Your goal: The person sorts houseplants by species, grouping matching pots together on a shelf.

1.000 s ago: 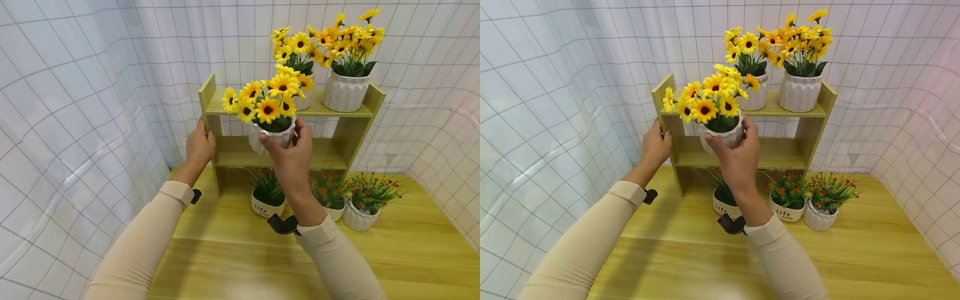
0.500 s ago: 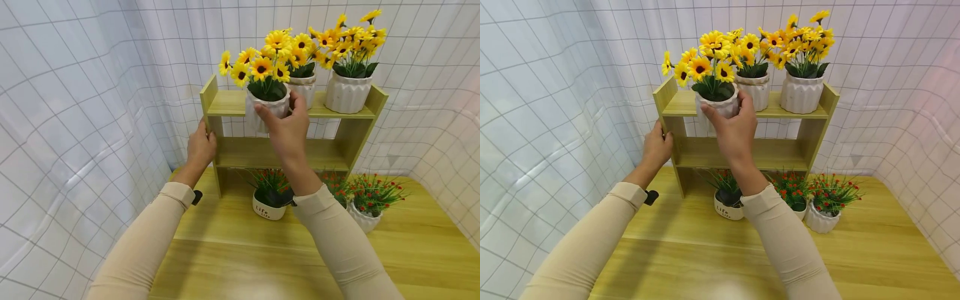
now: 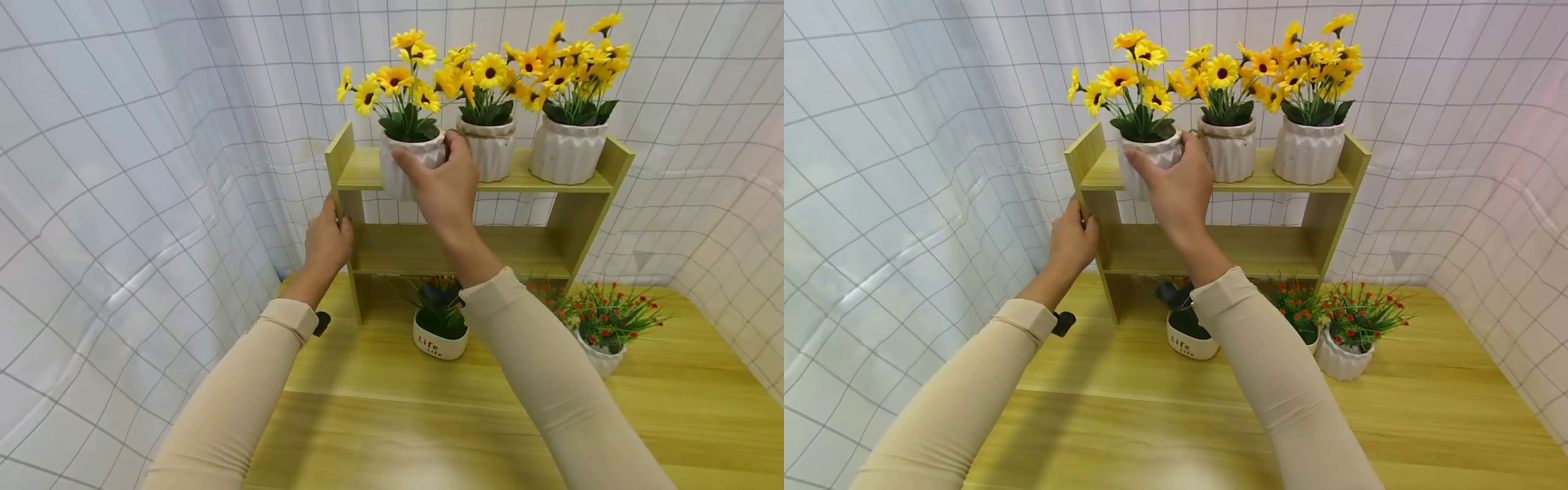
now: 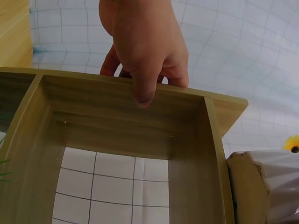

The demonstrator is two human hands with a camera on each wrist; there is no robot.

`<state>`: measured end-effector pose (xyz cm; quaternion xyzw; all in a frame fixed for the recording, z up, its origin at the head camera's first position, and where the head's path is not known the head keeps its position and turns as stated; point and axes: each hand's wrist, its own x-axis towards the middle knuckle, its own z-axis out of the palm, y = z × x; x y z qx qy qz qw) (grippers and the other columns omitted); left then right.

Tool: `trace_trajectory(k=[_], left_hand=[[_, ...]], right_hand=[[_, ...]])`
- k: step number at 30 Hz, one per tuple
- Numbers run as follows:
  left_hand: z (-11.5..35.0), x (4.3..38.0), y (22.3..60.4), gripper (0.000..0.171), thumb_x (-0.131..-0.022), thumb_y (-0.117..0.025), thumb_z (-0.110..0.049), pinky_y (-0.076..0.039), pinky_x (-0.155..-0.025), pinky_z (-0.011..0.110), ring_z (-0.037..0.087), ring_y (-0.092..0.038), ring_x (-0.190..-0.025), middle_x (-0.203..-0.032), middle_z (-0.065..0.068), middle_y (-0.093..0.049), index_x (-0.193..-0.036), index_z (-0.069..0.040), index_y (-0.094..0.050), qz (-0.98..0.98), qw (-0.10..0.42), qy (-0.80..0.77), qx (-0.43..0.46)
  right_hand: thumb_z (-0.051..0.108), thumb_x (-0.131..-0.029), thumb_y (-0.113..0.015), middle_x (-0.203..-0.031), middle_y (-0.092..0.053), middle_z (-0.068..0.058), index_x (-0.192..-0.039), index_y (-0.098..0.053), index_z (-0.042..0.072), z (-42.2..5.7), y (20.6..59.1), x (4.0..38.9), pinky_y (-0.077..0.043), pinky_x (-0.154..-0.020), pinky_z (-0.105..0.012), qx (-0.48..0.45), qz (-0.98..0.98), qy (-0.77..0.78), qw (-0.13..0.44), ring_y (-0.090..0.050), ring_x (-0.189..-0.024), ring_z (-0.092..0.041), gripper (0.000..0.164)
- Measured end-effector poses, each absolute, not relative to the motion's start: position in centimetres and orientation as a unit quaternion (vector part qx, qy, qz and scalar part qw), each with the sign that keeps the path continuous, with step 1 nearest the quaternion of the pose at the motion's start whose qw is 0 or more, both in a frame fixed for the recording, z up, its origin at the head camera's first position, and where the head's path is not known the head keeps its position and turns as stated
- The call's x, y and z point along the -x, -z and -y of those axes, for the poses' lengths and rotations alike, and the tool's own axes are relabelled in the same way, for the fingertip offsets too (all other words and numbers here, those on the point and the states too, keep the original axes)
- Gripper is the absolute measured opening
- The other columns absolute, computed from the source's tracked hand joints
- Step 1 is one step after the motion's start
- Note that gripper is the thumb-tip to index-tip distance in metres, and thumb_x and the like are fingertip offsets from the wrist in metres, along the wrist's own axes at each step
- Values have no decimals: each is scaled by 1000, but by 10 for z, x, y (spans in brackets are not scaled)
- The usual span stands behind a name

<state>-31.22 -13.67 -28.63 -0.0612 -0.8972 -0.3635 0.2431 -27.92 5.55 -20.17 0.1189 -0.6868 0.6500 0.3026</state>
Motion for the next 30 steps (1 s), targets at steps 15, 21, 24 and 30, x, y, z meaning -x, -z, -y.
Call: trace_trajectory(k=[15, 21, 24, 30], left_hand=[[135, 312, 286, 47, -103, -49, -16, -54, -80, 55, 44, -66, -102, -119, 28, -64, -149, -11, -41, 896, 242, 366, 62], [136, 311, 284, 45, -103, -48, -17, -53, -82, 55, 43, -64, -106, -121, 27, -64, -147, -10, -42, 897, 237, 368, 57], [137, 312, 285, 44, -103, -48, -16, -53, -81, 55, 43, -65, -105, -119, 27, -64, -146, -8, -42, 898, 240, 363, 59], [137, 311, 286, 46, -103, -48, -17, -54, -80, 54, 42, -66, -103, -118, 27, -65, -147, -9, -41, 897, 241, 365, 64]], right_hand=[[53, -83, -75, -126, -57, -6, -147, -39, 9, -41, 176, 307, -48, -87, -32, -44, 801, -562, 202, -56, -109, -18, 85], [57, -83, -73, -133, -53, -5, -147, -36, 12, -36, 173, 314, -46, -92, -34, -34, 810, -555, 185, -53, -116, -20, 87], [60, -83, -71, -139, -50, -5, -150, -32, 12, -36, 173, 316, -45, -97, -34, -36, 817, -547, 181, -51, -122, -20, 91], [61, -85, -68, -152, -37, -5, -156, -22, 11, -41, 182, 304, -40, -104, -34, -84, 816, -535, 201, -42, -133, -18, 98]])
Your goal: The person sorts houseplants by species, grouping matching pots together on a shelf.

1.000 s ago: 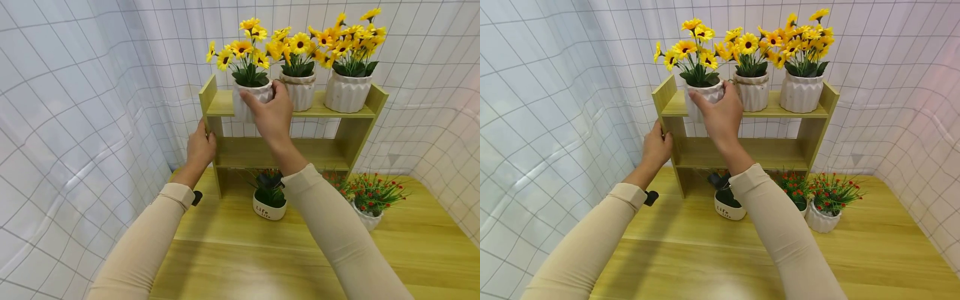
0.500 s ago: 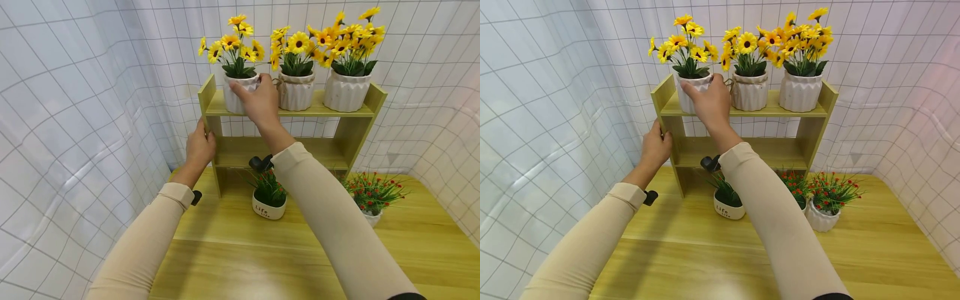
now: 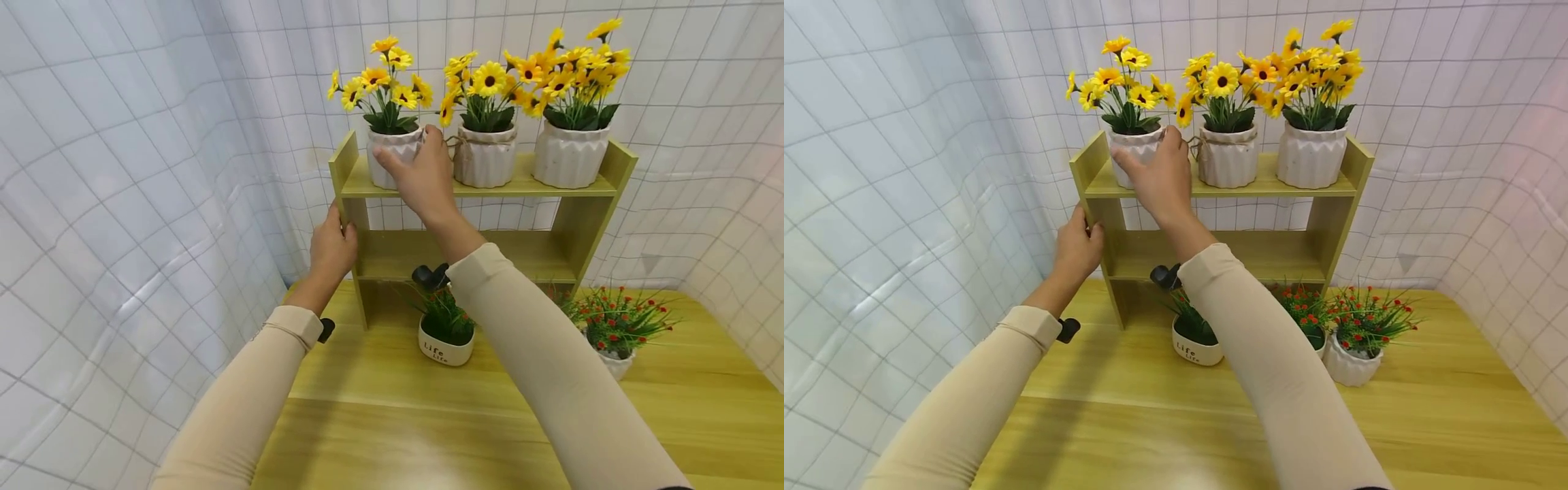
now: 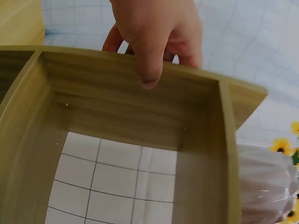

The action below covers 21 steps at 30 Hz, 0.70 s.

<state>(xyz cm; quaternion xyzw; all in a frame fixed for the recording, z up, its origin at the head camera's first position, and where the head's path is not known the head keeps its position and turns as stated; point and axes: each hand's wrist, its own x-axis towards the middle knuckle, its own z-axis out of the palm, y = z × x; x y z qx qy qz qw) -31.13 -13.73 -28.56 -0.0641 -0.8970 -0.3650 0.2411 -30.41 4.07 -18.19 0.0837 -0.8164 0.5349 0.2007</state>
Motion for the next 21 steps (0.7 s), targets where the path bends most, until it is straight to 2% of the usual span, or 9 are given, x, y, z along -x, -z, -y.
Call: trace_trajectory(k=[3, 6, 10, 15, 21], left_hand=[[136, 312, 287, 46, -103, -48, -18, -53, -81, 54, 42, -66, -104, -119, 26, -65, -147, -8, -41, 897, 240, 366, 63], [135, 314, 287, 46, -103, -48, -18, -52, -85, 55, 42, -64, -107, -122, 27, -63, -147, -9, -41, 897, 239, 367, 61], [137, 313, 288, 44, -103, -48, -17, -52, -85, 55, 42, -63, -109, -123, 27, -63, -146, -8, -42, 896, 239, 368, 64], [137, 313, 287, 45, -103, -48, -19, -53, -82, 55, 43, -64, -106, -121, 27, -63, -146, -8, -41, 899, 235, 364, 62], [136, 312, 287, 46, -103, -48, -18, -53, -78, 55, 43, -65, -102, -118, 27, -64, -148, -9, -40, 900, 237, 360, 60]], right_hand=[[58, -85, -70, -158, -29, -1, -158, -19, 13, -49, 190, 290, -33, -110, -32, -114, 803, -543, 216, -32, -141, -13, 99], [51, -86, -73, -157, -32, 0, -156, -27, 13, -61, 201, 273, -32, -112, -32, -136, 780, -563, 236, -31, -141, -9, 92], [39, -88, -76, -149, -44, -8, -147, -41, 7, -80, 227, 251, -38, -107, -34, -154, 754, -577, 273, -40, -136, -11, 77], [31, -89, -76, -141, -51, -10, -139, -48, 0, -109, 271, 231, -41, -105, -37, -156, 736, -584, 305, -47, -131, -17, 66], [32, -89, -76, -138, -54, -6, -138, -53, 7, -140, 321, 204, -47, -99, -41, -101, 755, -570, 307, -54, -122, -22, 60]])
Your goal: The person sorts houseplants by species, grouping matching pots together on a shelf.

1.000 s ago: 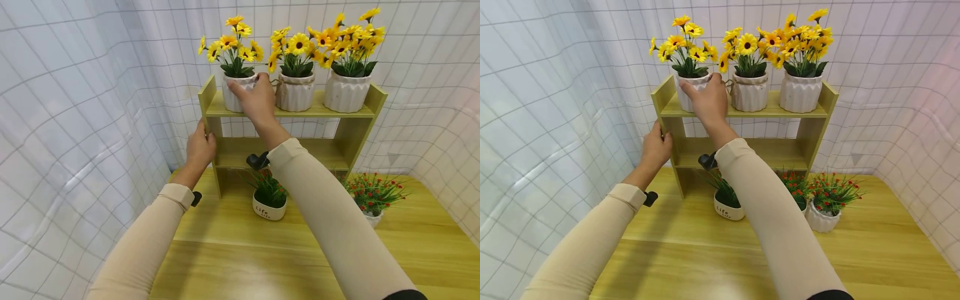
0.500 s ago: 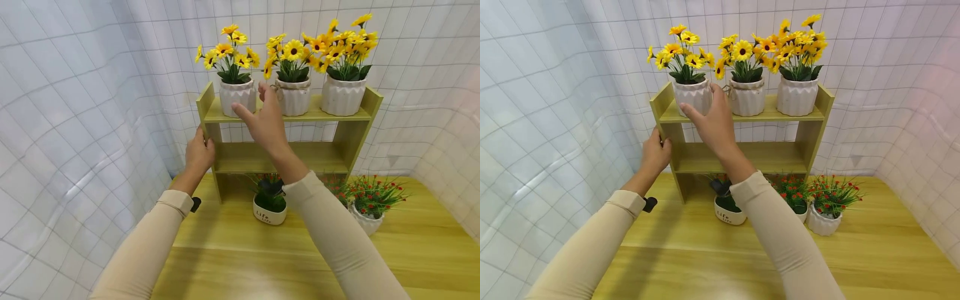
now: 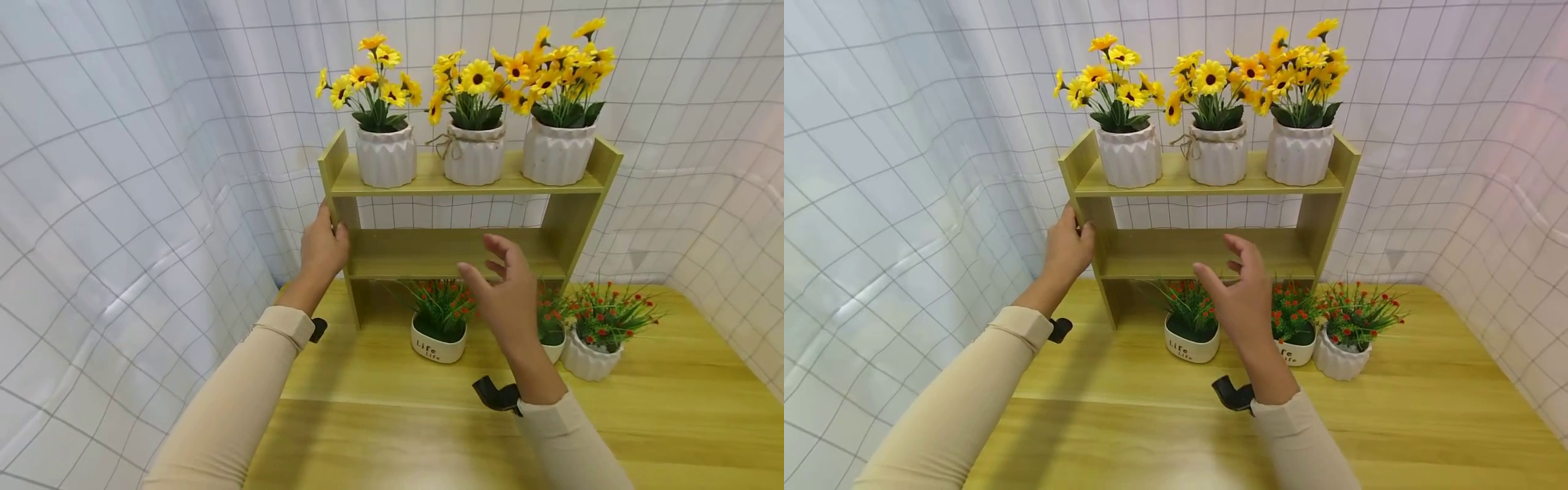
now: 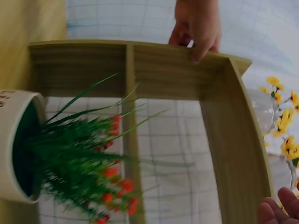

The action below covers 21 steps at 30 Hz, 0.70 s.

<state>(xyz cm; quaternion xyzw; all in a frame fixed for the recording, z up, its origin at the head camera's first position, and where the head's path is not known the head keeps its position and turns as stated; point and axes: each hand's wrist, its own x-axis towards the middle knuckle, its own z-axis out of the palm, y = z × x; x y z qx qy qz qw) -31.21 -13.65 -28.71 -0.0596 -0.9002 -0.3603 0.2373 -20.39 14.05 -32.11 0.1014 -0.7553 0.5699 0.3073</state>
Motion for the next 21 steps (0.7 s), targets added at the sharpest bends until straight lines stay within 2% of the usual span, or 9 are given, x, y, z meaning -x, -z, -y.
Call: trace_trajectory(k=[6, 12, 18, 21], left_hand=[[137, 311, 286, 46, -103, -48, -17, -53, -81, 55, 43, -65, -106, -122, 26, -64, -147, -9, -41, 897, 240, 367, 60], [137, 310, 287, 47, -103, -48, -18, -53, -81, 55, 43, -64, -106, -122, 27, -64, -148, -10, -40, 899, 238, 364, 57], [136, 310, 286, 46, -103, -47, -19, -52, -81, 56, 44, -65, -104, -120, 27, -64, -147, -9, -41, 900, 240, 358, 60], [136, 311, 285, 46, -103, -47, -19, -53, -81, 56, 44, -65, -104, -120, 27, -64, -147, -10, -41, 901, 239, 357, 57]], right_hand=[[29, -90, -76, -136, -56, -5, -137, -55, 10, -167, 354, 178, -50, -92, -38, -48, 764, -568, 303, -58, -117, -25, 55], [22, -91, -75, -136, -55, -6, -138, -55, 10, -187, 383, 154, -47, -84, -21, 6, 778, -554, 296, -56, -114, -28, 52], [18, -90, -75, -132, -58, -4, -134, -57, 6, -208, 408, 137, -41, -91, -18, 34, 793, -525, 307, -53, -117, -19, 48], [17, -90, -75, -129, -61, -6, -131, -59, 3, -220, 421, 131, -41, -90, -15, 51, 805, -509, 302, -54, -114, -12, 46]])
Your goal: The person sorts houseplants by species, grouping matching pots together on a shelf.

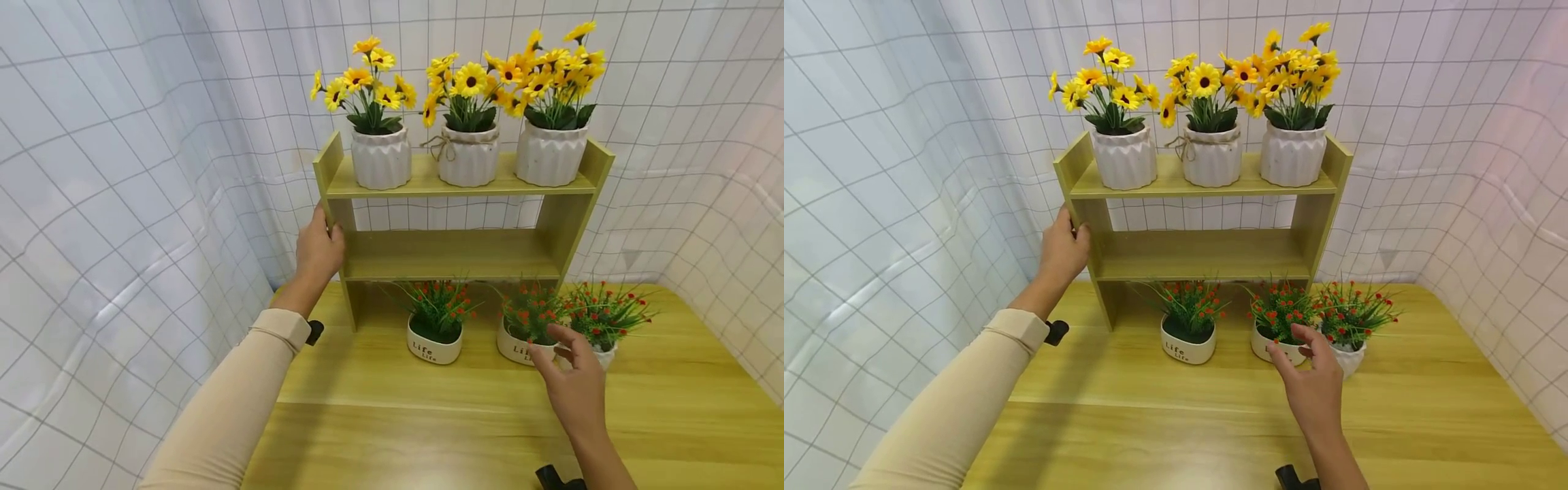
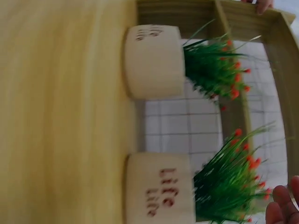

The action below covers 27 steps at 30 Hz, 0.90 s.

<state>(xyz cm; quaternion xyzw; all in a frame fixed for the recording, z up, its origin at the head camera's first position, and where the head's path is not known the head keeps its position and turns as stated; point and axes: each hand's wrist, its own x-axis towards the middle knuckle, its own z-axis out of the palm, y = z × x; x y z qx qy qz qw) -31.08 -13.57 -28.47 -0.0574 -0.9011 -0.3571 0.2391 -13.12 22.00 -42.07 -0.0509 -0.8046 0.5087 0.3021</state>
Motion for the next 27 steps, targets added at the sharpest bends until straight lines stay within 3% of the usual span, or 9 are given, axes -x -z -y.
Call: trace_trajectory(k=[5, 13, 16, 19, 22, 24, 27], left_hand=[[136, 314, 286, 45, -102, -48, -18, -53, -81, 55, 43, -65, -104, -119, 27, -64, -146, -9, -42, 899, 247, 357, 57], [136, 313, 286, 47, -102, -49, -17, -53, -81, 55, 43, -65, -104, -119, 27, -64, -148, -9, -41, 895, 250, 364, 60], [137, 314, 286, 47, -102, -48, -17, -53, -81, 55, 43, -65, -104, -119, 27, -64, -148, -9, -40, 896, 249, 363, 59], [138, 314, 285, 48, -102, -47, -17, -53, -81, 55, 43, -65, -105, -120, 27, -64, -149, -9, -40, 897, 249, 360, 59], [138, 314, 284, 48, -103, -47, -17, -53, -81, 55, 43, -65, -105, -121, 27, -64, -149, -9, -39, 898, 247, 359, 58], [138, 313, 284, 49, -103, -47, -18, -53, -78, 55, 43, -65, -103, -121, 27, -64, -150, -9, -38, 900, 238, 360, 57], [137, 312, 285, 49, -104, -45, -20, -54, -75, 53, 42, -66, -101, -121, 27, -63, -151, -10, -36, 903, 227, 361, 56]], right_hand=[[17, -90, -76, -123, -63, -11, -127, -61, 2, -243, 437, 120, -40, -85, -10, 76, 824, -478, 295, -53, -104, 2, 43], [26, -92, -74, -127, -62, -15, -131, -60, 2, -281, 450, 111, -41, -80, -8, 150, 828, -461, 281, -54, -102, 1, 48], [33, -92, -72, -131, -58, -15, -135, -57, 3, -293, 451, 113, -44, -73, -9, 194, 821, -472, 256, -53, -93, 4, 54], [42, -93, -69, -138, -52, -17, -141, -50, 3, -304, 452, 116, -45, -65, -9, 226, 816, -485, 219, -56, -96, -6, 64], [47, -93, -65, -145, -44, -21, -147, -41, 1, -313, 454, 121, -43, -63, -10, 238, 812, -499, 186, -54, -112, -28, 74], [49, -94, -64, -151, -38, -21, -151, -34, 1, -317, 457, 124, -43, -70, -13, 244, 806, -512, 168, -44, -128, -38, 80], [48, -94, -63, -157, -28, -22, -155, -24, 1, -321, 461, 130, -47, -93, -33, 250, 793, -536, 148, -31, -140, -40, 86]])
